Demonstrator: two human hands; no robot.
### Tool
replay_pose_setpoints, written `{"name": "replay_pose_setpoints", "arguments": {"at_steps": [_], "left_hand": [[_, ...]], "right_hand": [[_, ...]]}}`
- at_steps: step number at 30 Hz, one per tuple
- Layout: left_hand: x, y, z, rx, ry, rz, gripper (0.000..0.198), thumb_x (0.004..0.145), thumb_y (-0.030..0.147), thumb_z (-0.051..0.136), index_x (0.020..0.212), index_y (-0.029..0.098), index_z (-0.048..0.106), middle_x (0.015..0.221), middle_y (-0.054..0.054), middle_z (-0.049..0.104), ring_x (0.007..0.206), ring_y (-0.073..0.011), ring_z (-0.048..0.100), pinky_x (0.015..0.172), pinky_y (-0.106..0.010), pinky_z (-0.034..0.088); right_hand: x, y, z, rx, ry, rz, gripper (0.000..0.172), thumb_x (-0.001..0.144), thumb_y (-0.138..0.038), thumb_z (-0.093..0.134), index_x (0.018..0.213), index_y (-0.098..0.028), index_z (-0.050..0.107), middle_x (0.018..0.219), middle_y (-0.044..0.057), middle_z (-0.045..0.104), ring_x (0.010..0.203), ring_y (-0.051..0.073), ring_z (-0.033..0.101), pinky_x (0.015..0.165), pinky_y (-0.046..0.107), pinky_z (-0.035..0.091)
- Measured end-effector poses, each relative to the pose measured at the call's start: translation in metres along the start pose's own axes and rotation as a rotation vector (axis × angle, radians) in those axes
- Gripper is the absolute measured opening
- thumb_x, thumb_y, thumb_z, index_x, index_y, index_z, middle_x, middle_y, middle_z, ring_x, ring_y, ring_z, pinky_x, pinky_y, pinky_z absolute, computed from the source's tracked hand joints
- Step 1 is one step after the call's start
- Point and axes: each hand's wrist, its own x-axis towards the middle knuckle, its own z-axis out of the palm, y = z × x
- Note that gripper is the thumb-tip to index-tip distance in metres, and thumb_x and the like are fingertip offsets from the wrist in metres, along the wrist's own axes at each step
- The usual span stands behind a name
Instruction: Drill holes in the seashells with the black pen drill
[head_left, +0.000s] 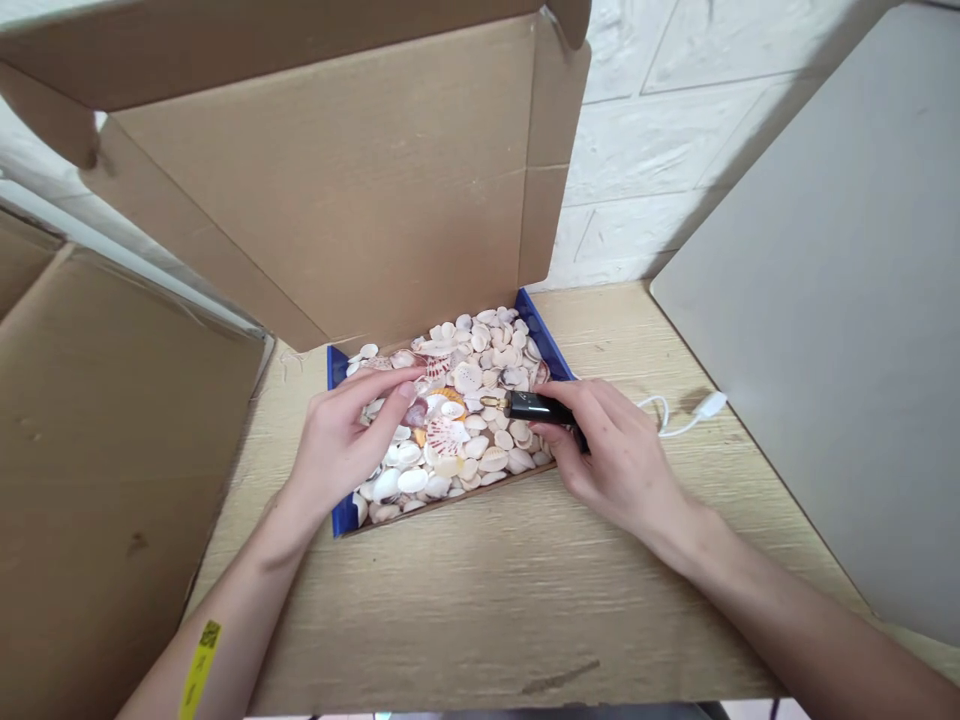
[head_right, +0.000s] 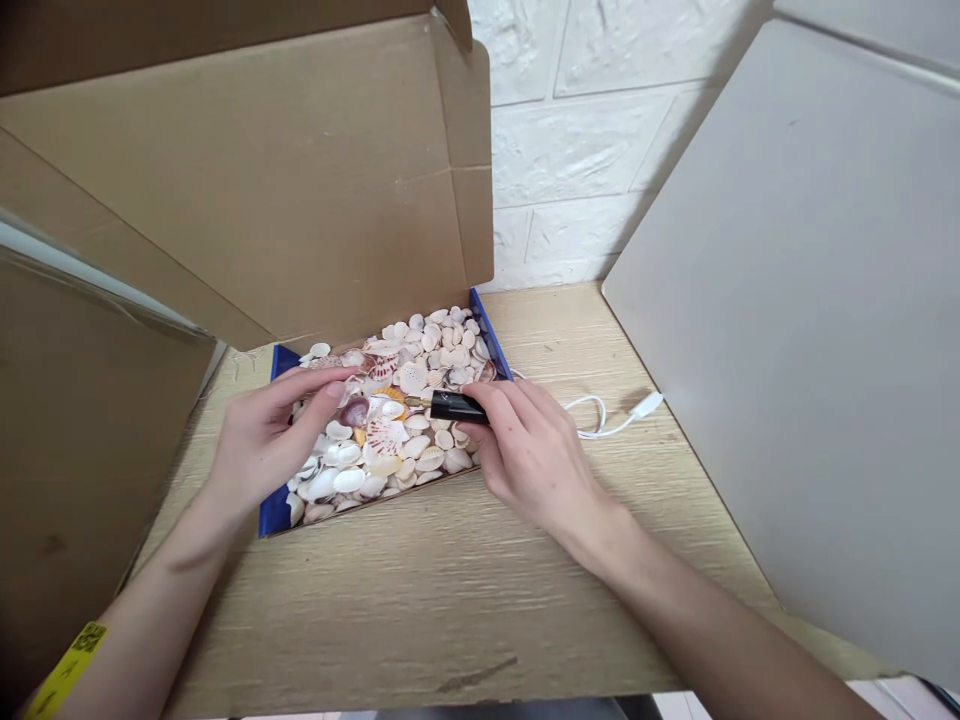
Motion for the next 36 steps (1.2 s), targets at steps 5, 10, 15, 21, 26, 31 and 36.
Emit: {"name": "replay_pose_setpoints", "arguments": {"at_steps": [5,10,15,21,26,31,36], "left_hand": [[0.003,-0.002,0.001,0.151,-0.08,0.173,0.024,0.089,0.022,0.051,0.106,0.018,0.067,0.104,-0.007,0.071,0.095,-0.0195,0.064,0.086,-0.036,0.05],[0.004,0.001,0.003,0.206,-0.111,0.233,0.023,0.089,0.021,0.05,0.107,0.017,0.065,0.107,-0.007,0.07,0.1,-0.0207,0.062,0.092,-0.038,0.047],[0.004,0.006,0.001,0.248,-0.047,0.267,0.018,0.089,0.02,0.049,0.079,0.017,0.064,0.076,-0.005,0.066,0.072,-0.0178,0.058,0.073,-0.033,0.046],[0.002,0.007,0.0,0.326,-0.07,0.276,0.029,0.089,0.017,0.043,0.061,0.02,0.049,0.051,0.001,0.046,0.051,-0.0154,0.045,0.057,-0.03,0.039],[-0.005,0.001,-0.002,0.244,-0.17,0.217,0.026,0.079,0.0,0.037,0.09,0.017,0.053,0.067,0.0,0.059,0.054,-0.0123,0.055,0.054,-0.024,0.043],[-0.002,0.0,0.002,0.241,-0.067,0.373,0.029,0.081,0.004,0.046,0.103,0.017,0.059,0.102,-0.009,0.06,0.092,-0.0188,0.059,0.08,-0.032,0.05],[0.001,-0.004,0.005,0.259,-0.182,0.44,0.029,0.082,0.007,0.05,0.106,0.017,0.063,0.109,-0.01,0.063,0.101,-0.0213,0.058,0.088,-0.037,0.049]], "right_hand": [[0.001,0.003,0.005,0.01,0.069,-0.023,0.028,0.084,-0.017,0.054,0.112,-0.019,0.05,0.095,0.007,0.064,0.084,0.02,0.058,0.073,0.035,0.049],[0.001,0.007,0.01,0.041,0.134,-0.041,0.034,0.082,-0.016,0.057,0.114,-0.017,0.05,0.098,0.009,0.064,0.085,0.02,0.058,0.074,0.035,0.05],[0.003,0.006,0.015,0.103,0.18,-0.026,0.038,0.08,-0.014,0.059,0.116,-0.019,0.05,0.101,0.009,0.065,0.089,0.02,0.058,0.077,0.036,0.05],[0.004,0.005,0.018,0.127,0.201,-0.011,0.036,0.08,-0.014,0.06,0.114,-0.018,0.051,0.101,0.009,0.065,0.09,0.02,0.059,0.079,0.037,0.05],[0.004,0.005,0.019,0.14,0.202,-0.014,0.035,0.079,-0.014,0.06,0.113,-0.018,0.052,0.1,0.008,0.065,0.09,0.019,0.059,0.078,0.036,0.049],[0.004,0.005,0.019,0.156,0.203,-0.004,0.034,0.08,-0.015,0.059,0.113,-0.02,0.052,0.1,0.008,0.065,0.089,0.02,0.059,0.076,0.037,0.049],[0.004,0.006,0.02,0.164,0.202,-0.009,0.035,0.08,-0.015,0.059,0.113,-0.02,0.052,0.1,0.008,0.065,0.089,0.02,0.059,0.077,0.036,0.049]]}}
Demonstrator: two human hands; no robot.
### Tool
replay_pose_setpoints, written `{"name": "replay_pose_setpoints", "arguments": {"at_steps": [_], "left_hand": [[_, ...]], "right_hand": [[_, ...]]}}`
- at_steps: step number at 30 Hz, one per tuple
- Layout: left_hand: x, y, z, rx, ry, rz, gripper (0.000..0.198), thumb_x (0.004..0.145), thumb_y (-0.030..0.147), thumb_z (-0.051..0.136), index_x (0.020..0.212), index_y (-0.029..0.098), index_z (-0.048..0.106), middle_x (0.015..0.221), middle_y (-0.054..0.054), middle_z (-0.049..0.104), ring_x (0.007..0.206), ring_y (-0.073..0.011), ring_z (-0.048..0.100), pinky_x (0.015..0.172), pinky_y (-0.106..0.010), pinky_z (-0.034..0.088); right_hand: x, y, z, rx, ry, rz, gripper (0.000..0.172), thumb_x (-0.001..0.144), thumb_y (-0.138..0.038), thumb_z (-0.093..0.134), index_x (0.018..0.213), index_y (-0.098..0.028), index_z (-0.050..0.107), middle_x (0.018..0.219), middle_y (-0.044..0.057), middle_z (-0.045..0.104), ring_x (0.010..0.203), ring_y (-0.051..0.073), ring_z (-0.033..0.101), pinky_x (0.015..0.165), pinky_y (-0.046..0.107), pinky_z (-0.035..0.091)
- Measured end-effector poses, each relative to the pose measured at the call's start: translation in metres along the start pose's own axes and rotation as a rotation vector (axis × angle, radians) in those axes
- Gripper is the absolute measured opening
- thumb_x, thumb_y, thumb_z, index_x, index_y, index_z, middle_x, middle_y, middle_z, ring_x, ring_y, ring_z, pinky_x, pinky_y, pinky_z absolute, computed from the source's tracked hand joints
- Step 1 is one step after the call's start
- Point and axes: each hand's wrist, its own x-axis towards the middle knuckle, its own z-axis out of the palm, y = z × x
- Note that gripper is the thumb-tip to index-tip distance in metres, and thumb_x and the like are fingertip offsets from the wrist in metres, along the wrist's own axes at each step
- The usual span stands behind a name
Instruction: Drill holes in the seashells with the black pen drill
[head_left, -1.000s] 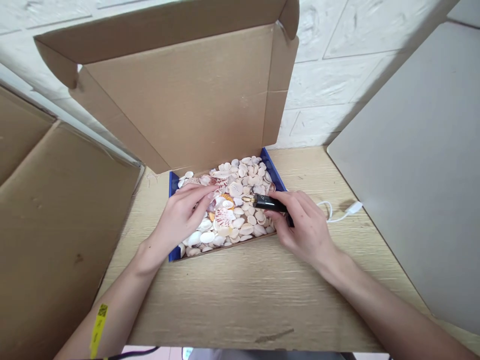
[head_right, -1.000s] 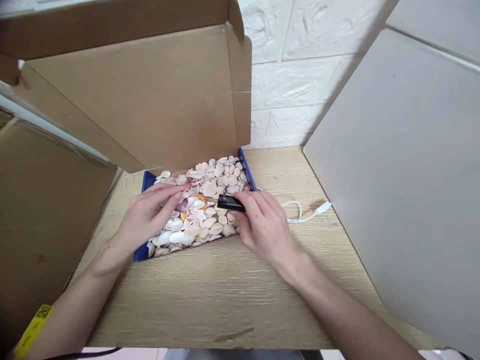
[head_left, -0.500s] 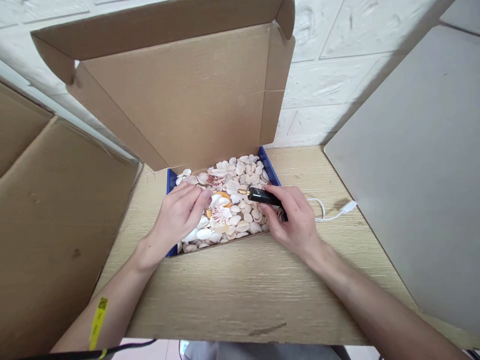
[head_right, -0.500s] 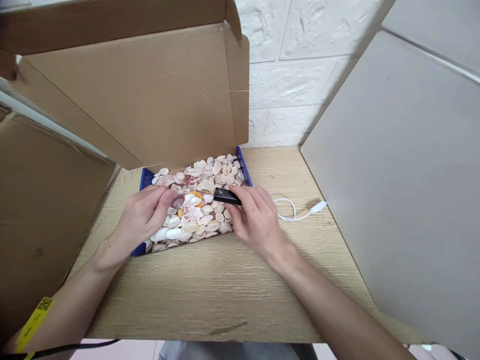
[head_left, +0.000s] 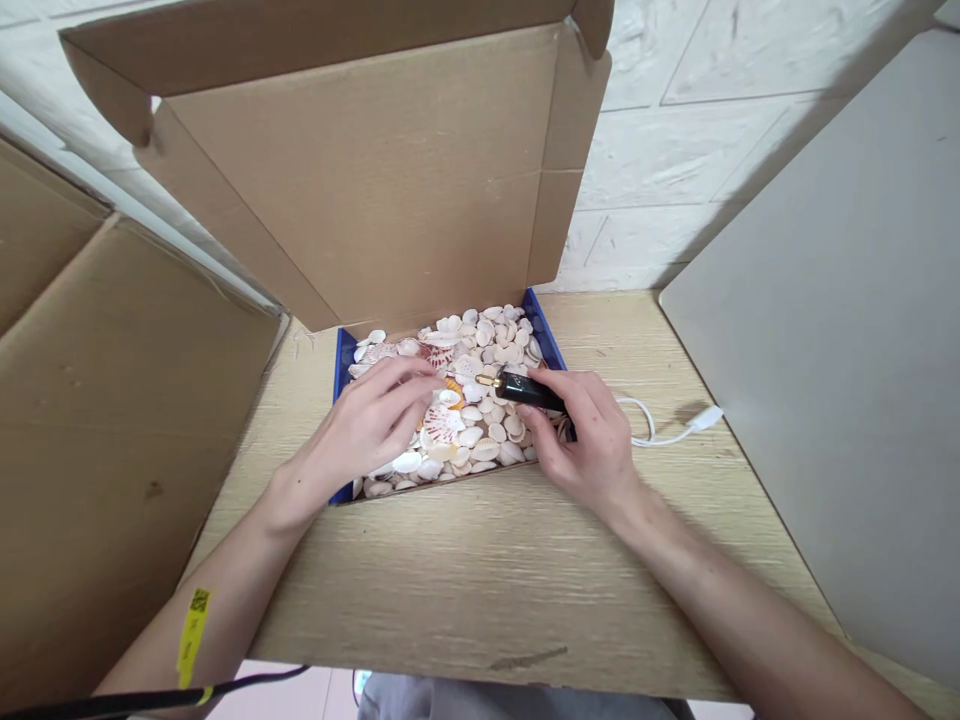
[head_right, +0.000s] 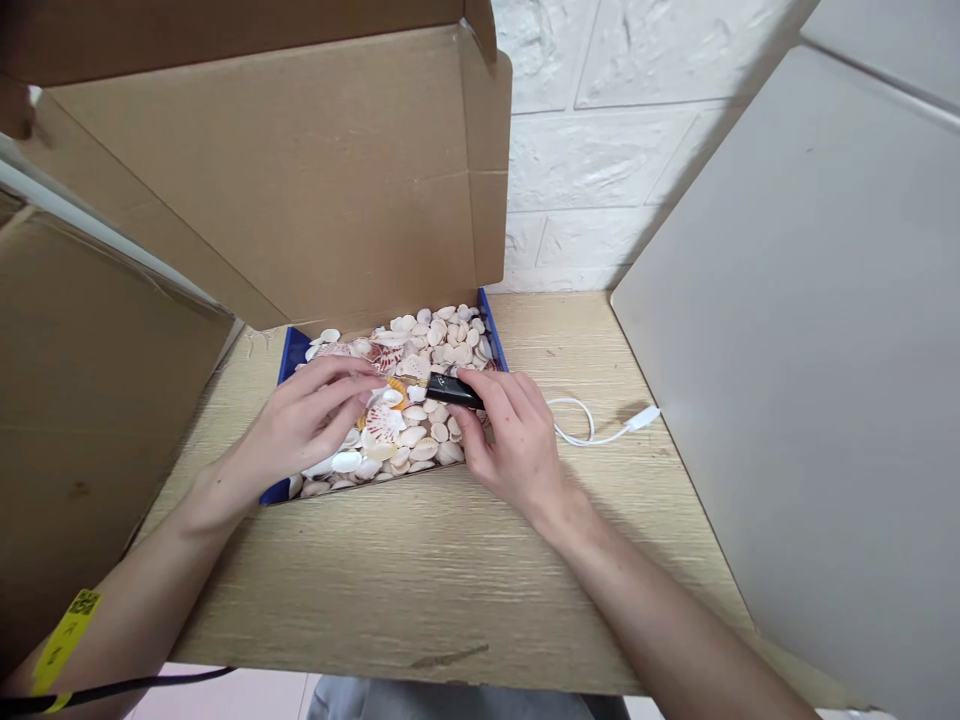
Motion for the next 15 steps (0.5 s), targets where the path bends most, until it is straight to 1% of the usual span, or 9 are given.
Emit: {"name": "replay_pose_setpoints", "arguments": {"at_steps": [2,4,7,12,15], "left_hand": [[-0.0004,-0.0022,0.0003,0.006,-0.089,0.037,0.034,0.083,0.006,0.047,0.111,0.018,0.062,0.113,-0.008,0.065,0.108,-0.0226,0.055,0.094,-0.042,0.047],[-0.0006,-0.004,0.0,-0.005,-0.149,0.05,0.041,0.081,0.002,0.043,0.113,0.018,0.062,0.117,-0.007,0.065,0.115,-0.0233,0.051,0.098,-0.044,0.044],[-0.0008,-0.0057,-0.0013,-0.037,-0.156,0.059,0.043,0.077,-0.002,0.041,0.106,0.018,0.065,0.117,-0.007,0.065,0.116,-0.0229,0.051,0.099,-0.045,0.044],[-0.0011,-0.0057,-0.004,-0.072,-0.148,0.047,0.04,0.072,-0.005,0.038,0.091,0.017,0.065,0.11,-0.008,0.066,0.107,-0.0223,0.054,0.093,-0.042,0.047],[-0.001,-0.0052,-0.0061,-0.105,-0.159,0.041,0.037,0.069,-0.004,0.036,0.08,0.018,0.064,0.106,-0.007,0.066,0.102,-0.0213,0.057,0.09,-0.04,0.047]], "right_hand": [[-0.0003,0.0002,0.0005,0.002,-0.002,0.003,0.035,0.08,-0.015,0.059,0.113,-0.02,0.052,0.1,0.008,0.065,0.089,0.02,0.059,0.077,0.036,0.049],[-0.0005,0.0001,0.001,0.002,-0.004,0.007,0.035,0.08,-0.016,0.059,0.113,-0.02,0.053,0.099,0.007,0.065,0.088,0.02,0.059,0.076,0.036,0.049],[-0.0004,-0.0004,0.0016,-0.001,0.004,0.003,0.034,0.079,-0.015,0.059,0.113,-0.02,0.053,0.098,0.008,0.065,0.087,0.02,0.059,0.076,0.036,0.049],[0.0003,-0.001,0.0023,-0.003,-0.002,-0.006,0.034,0.079,-0.015,0.059,0.112,-0.018,0.053,0.097,0.009,0.065,0.087,0.02,0.059,0.075,0.036,0.049],[0.0008,-0.0006,0.0024,0.0,0.002,-0.015,0.034,0.079,-0.014,0.059,0.112,-0.019,0.053,0.098,0.009,0.065,0.089,0.02,0.059,0.076,0.036,0.049]]}}
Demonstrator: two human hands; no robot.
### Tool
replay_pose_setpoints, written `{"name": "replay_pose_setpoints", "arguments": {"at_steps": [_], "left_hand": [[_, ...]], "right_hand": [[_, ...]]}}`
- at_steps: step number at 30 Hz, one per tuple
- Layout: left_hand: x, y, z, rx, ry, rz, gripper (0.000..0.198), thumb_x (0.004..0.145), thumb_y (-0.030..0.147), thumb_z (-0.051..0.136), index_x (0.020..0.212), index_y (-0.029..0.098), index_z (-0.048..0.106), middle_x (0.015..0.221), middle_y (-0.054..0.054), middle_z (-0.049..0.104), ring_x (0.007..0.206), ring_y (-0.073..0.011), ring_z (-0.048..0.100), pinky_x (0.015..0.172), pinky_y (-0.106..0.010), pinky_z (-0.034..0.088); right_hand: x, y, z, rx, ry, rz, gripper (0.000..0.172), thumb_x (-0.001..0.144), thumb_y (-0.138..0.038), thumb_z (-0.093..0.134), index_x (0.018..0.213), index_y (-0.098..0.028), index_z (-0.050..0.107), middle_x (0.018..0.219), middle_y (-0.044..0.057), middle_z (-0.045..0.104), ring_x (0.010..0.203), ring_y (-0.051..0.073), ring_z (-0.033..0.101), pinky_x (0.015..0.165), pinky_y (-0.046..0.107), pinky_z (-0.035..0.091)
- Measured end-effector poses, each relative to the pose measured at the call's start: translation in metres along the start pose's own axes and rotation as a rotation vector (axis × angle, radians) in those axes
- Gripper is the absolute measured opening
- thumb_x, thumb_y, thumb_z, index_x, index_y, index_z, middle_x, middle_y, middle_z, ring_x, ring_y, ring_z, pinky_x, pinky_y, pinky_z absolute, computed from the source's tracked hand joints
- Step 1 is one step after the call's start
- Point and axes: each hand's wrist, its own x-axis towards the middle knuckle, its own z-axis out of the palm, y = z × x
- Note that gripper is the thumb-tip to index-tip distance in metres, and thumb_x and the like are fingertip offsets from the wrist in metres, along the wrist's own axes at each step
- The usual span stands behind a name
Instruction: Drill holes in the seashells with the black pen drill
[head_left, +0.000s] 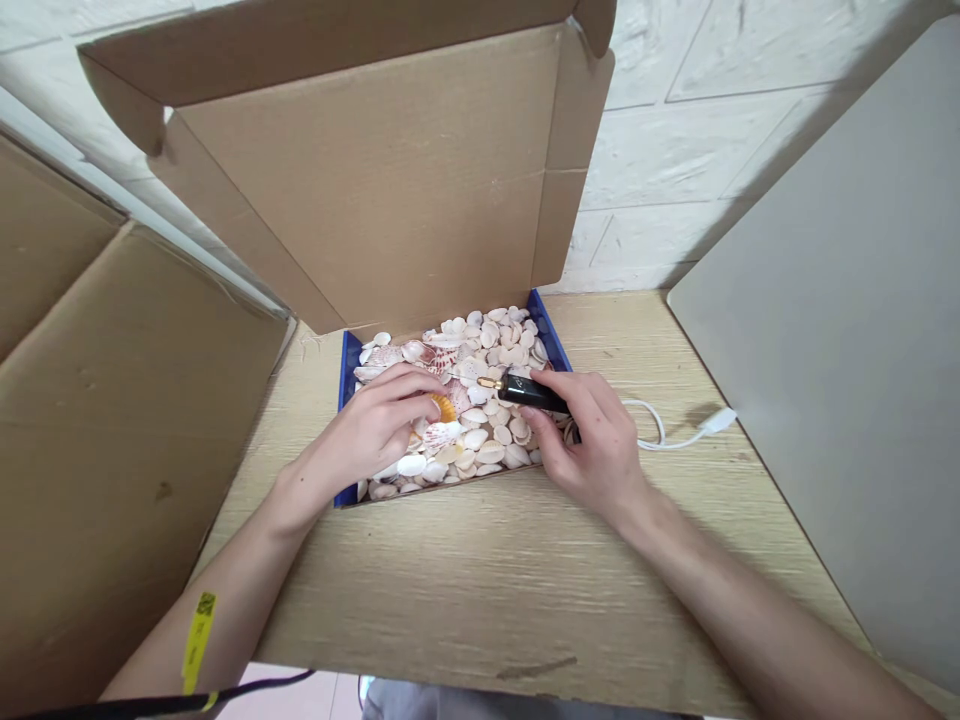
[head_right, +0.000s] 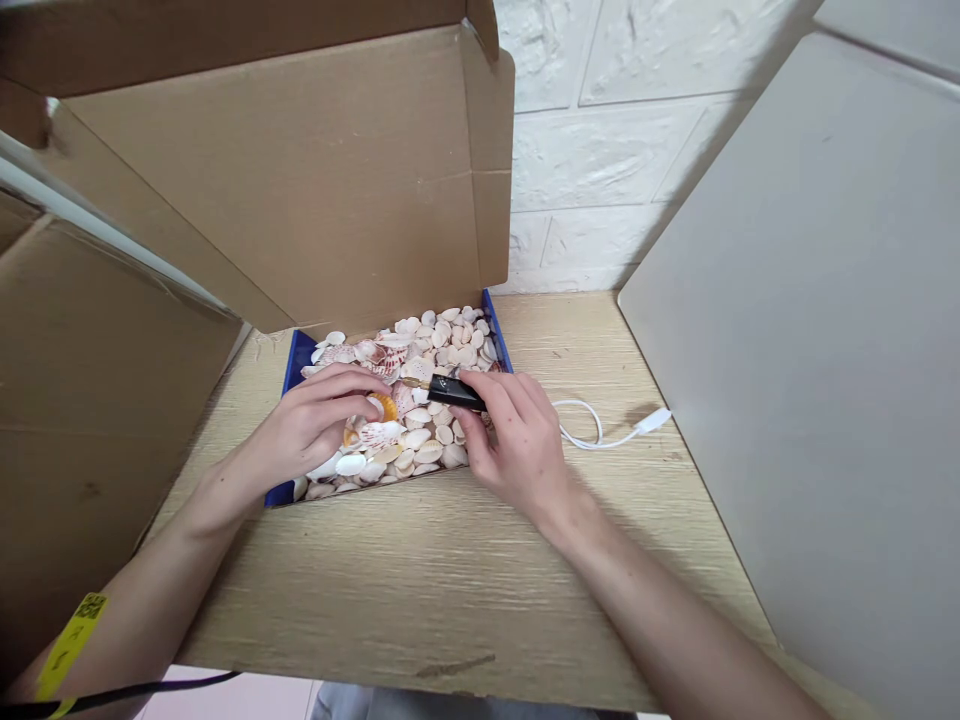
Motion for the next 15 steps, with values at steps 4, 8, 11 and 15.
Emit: {"name": "replay_pose_setpoints", "arguments": {"at_steps": [4,8,11,15], "left_hand": [[0.0011,0.0025,-0.0039,-0.09,-0.074,-0.034,0.032,0.068,-0.001,0.034,0.067,0.019,0.058,0.083,-0.005,0.067,0.087,-0.0197,0.059,0.084,-0.038,0.048],[0.0031,0.0054,-0.0046,-0.12,-0.091,-0.069,0.034,0.069,0.0,0.033,0.068,0.02,0.06,0.067,-0.003,0.063,0.071,-0.0176,0.058,0.079,-0.037,0.049],[0.0037,0.0063,-0.0024,-0.11,-0.057,-0.086,0.036,0.071,0.0,0.035,0.08,0.019,0.064,0.07,-0.002,0.064,0.072,-0.0176,0.059,0.075,-0.035,0.049],[0.005,0.0051,0.0002,-0.063,-0.024,-0.074,0.034,0.074,0.001,0.039,0.088,0.018,0.065,0.077,-0.003,0.067,0.077,-0.0183,0.059,0.076,-0.034,0.048]], "right_hand": [[0.0002,0.0006,-0.0001,0.012,0.002,-0.002,0.034,0.079,-0.014,0.058,0.113,-0.019,0.053,0.099,0.009,0.065,0.089,0.021,0.06,0.077,0.037,0.05],[0.0001,0.0003,-0.0003,0.003,-0.003,-0.001,0.034,0.079,-0.015,0.059,0.113,-0.021,0.053,0.099,0.008,0.065,0.088,0.021,0.06,0.076,0.037,0.05],[0.0002,-0.0003,-0.0004,0.0,-0.011,-0.003,0.033,0.079,-0.015,0.059,0.111,-0.019,0.053,0.098,0.009,0.065,0.088,0.021,0.06,0.076,0.037,0.05],[0.0001,-0.0008,-0.0005,0.011,-0.015,-0.006,0.032,0.079,-0.014,0.06,0.111,-0.017,0.053,0.098,0.01,0.065,0.088,0.021,0.059,0.077,0.037,0.05]]}}
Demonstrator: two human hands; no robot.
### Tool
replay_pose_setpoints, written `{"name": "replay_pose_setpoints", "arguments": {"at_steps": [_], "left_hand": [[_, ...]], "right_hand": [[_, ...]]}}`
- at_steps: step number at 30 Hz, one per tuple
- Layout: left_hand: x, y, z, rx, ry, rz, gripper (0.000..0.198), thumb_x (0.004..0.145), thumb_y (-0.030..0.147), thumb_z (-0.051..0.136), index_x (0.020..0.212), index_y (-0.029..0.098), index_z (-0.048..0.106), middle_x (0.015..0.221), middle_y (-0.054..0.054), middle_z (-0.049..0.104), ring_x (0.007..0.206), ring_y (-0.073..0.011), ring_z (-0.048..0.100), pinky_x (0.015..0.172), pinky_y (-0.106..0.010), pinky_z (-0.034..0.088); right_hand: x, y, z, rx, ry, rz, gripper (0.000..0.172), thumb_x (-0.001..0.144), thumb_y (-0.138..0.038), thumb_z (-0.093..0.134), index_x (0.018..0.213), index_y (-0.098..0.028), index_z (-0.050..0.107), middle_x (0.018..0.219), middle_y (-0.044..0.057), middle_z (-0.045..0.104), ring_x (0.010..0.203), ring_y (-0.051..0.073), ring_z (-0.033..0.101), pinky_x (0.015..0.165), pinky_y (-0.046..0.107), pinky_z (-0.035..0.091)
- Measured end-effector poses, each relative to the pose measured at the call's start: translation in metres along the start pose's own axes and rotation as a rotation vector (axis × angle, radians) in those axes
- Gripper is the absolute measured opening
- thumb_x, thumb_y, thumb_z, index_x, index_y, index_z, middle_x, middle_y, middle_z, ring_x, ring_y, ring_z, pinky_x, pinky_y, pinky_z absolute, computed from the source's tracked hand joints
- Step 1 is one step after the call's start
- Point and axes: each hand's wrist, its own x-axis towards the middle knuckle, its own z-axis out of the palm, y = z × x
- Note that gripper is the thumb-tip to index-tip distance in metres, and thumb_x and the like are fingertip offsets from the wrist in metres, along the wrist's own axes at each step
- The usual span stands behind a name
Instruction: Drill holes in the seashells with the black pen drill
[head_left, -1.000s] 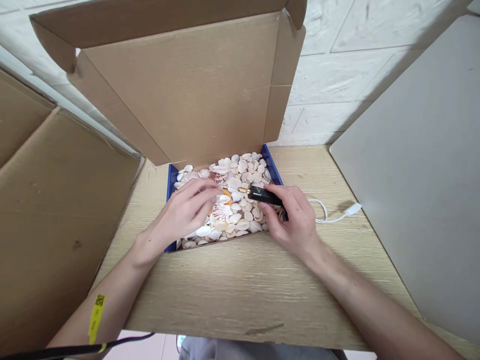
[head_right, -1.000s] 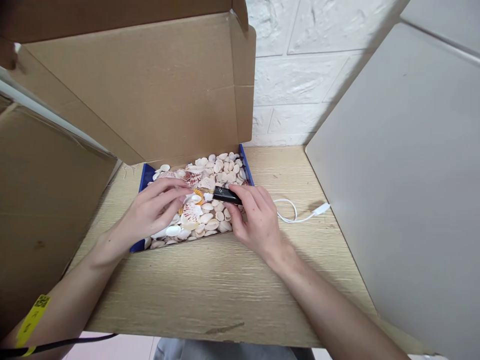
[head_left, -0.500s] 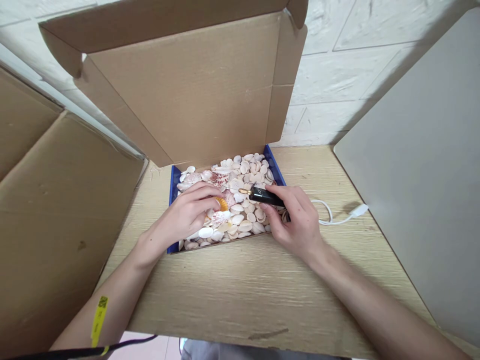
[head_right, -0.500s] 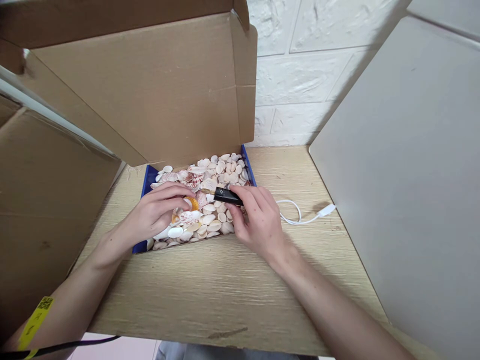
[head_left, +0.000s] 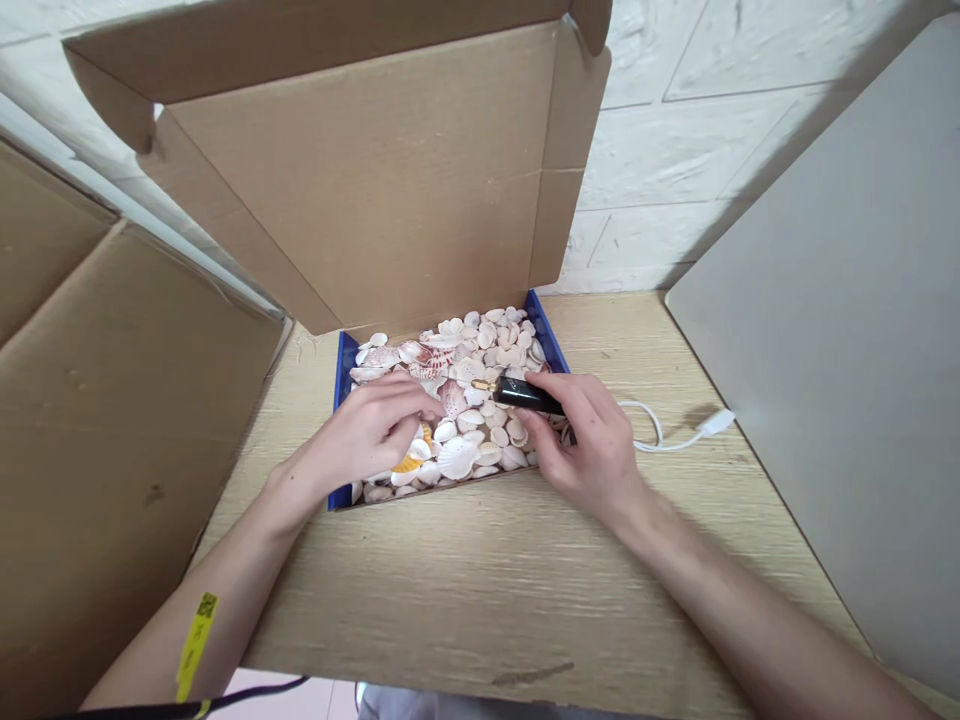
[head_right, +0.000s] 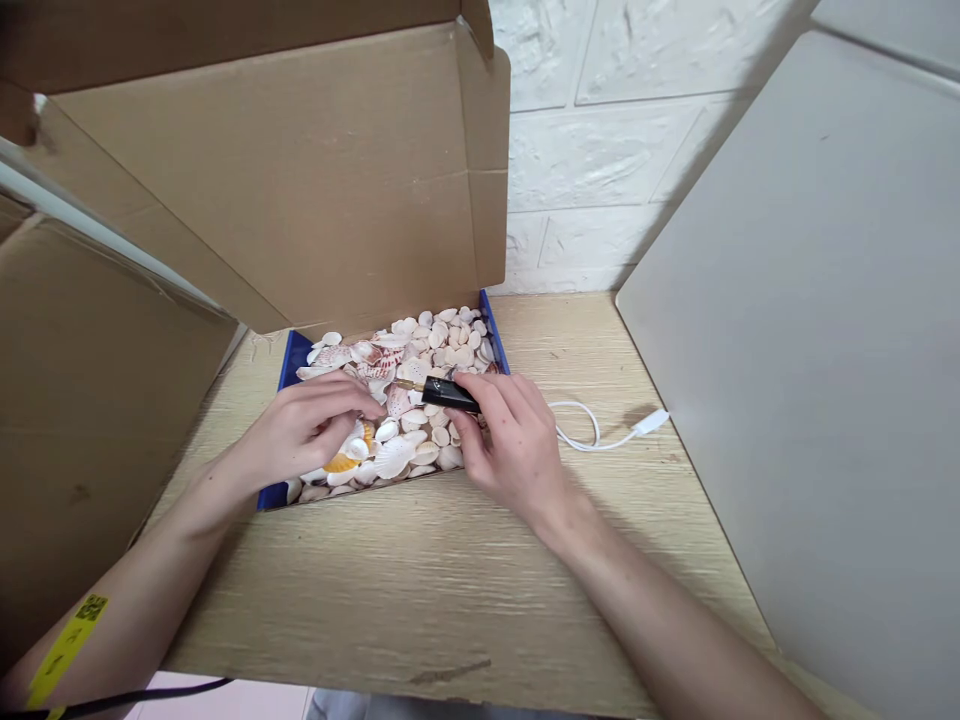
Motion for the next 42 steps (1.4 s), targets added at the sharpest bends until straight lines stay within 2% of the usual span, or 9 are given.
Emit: {"name": "replay_pose_setpoints", "arguments": {"at_steps": [8,11,14,19,24,30,34,39,42], "left_hand": [[0.002,-0.004,-0.005,0.08,0.013,0.008,0.032,0.08,0.003,0.041,0.093,0.018,0.067,0.095,-0.007,0.066,0.09,-0.02,0.058,0.083,-0.035,0.045],[0.001,-0.001,-0.014,0.059,0.033,-0.026,0.029,0.078,0.004,0.043,0.089,0.016,0.067,0.091,-0.008,0.064,0.087,-0.0203,0.056,0.08,-0.034,0.045],[0.0,0.006,-0.024,0.037,-0.047,-0.062,0.026,0.078,0.007,0.045,0.088,0.016,0.067,0.086,-0.006,0.063,0.081,-0.0188,0.056,0.075,-0.031,0.045],[-0.001,0.015,-0.033,0.002,-0.32,-0.171,0.018,0.082,0.023,0.054,0.095,0.02,0.067,0.096,-0.004,0.059,0.087,-0.0175,0.056,0.078,-0.03,0.045],[-0.003,0.009,-0.031,-0.056,-0.363,-0.187,0.017,0.084,0.032,0.056,0.091,0.022,0.068,0.098,-0.004,0.056,0.093,-0.0176,0.055,0.082,-0.029,0.044],[-0.002,0.006,-0.026,-0.153,-0.285,-0.183,0.016,0.085,0.03,0.057,0.082,0.02,0.069,0.095,-0.004,0.059,0.086,-0.0146,0.057,0.073,-0.025,0.046],[-0.001,0.005,-0.021,-0.294,-0.101,-0.347,0.012,0.083,0.03,0.06,0.083,0.019,0.066,0.093,-0.004,0.067,0.083,-0.0148,0.061,0.065,-0.023,0.046],[-0.004,0.005,-0.017,-0.421,0.163,-0.485,0.013,0.08,0.03,0.065,0.086,0.018,0.066,0.09,-0.005,0.071,0.08,-0.0148,0.065,0.068,-0.024,0.05],[-0.002,0.006,-0.015,-0.478,0.18,-0.538,0.015,0.077,0.03,0.067,0.083,0.017,0.068,0.076,-0.003,0.071,0.066,-0.0129,0.065,0.055,-0.02,0.049]], "right_hand": [[0.0,0.001,0.0,0.0,0.002,0.009,0.032,0.08,-0.015,0.059,0.111,-0.018,0.053,0.099,0.009,0.065,0.09,0.021,0.059,0.077,0.037,0.049],[0.0,0.001,0.001,0.002,0.003,0.009,0.031,0.08,-0.015,0.059,0.11,-0.017,0.054,0.099,0.009,0.066,0.089,0.02,0.059,0.078,0.036,0.049],[0.0,0.001,0.002,0.0,0.004,0.006,0.03,0.08,-0.015,0.059,0.11,-0.018,0.054,0.099,0.009,0.066,0.089,0.02,0.059,0.078,0.036,0.049],[0.001,0.002,0.001,0.006,0.011,0.001,0.029,0.08,-0.015,0.058,0.109,-0.017,0.054,0.098,0.008,0.066,0.089,0.02,0.06,0.077,0.036,0.049],[0.0,0.002,0.0,0.009,0.003,0.013,0.03,0.08,-0.015,0.059,0.11,-0.017,0.054,0.098,0.008,0.066,0.089,0.02,0.059,0.077,0.036,0.049],[0.0,0.001,0.001,0.02,-0.003,0.013,0.03,0.081,-0.015,0.058,0.111,-0.017,0.055,0.099,0.008,0.066,0.089,0.02,0.059,0.078,0.036,0.049],[-0.001,0.001,0.0,0.012,-0.012,-0.004,0.031,0.08,-0.015,0.059,0.11,-0.015,0.056,0.099,0.009,0.066,0.09,0.02,0.059,0.078,0.036,0.049],[-0.001,0.004,-0.003,-0.047,-0.04,-0.072,0.031,0.081,-0.015,0.059,0.112,-0.015,0.056,0.099,0.009,0.066,0.087,0.02,0.059,0.075,0.035,0.05],[0.0,0.005,-0.006,-0.122,-0.07,-0.151,0.033,0.08,-0.016,0.06,0.113,-0.014,0.056,0.098,0.009,0.066,0.084,0.02,0.059,0.073,0.034,0.05]]}}
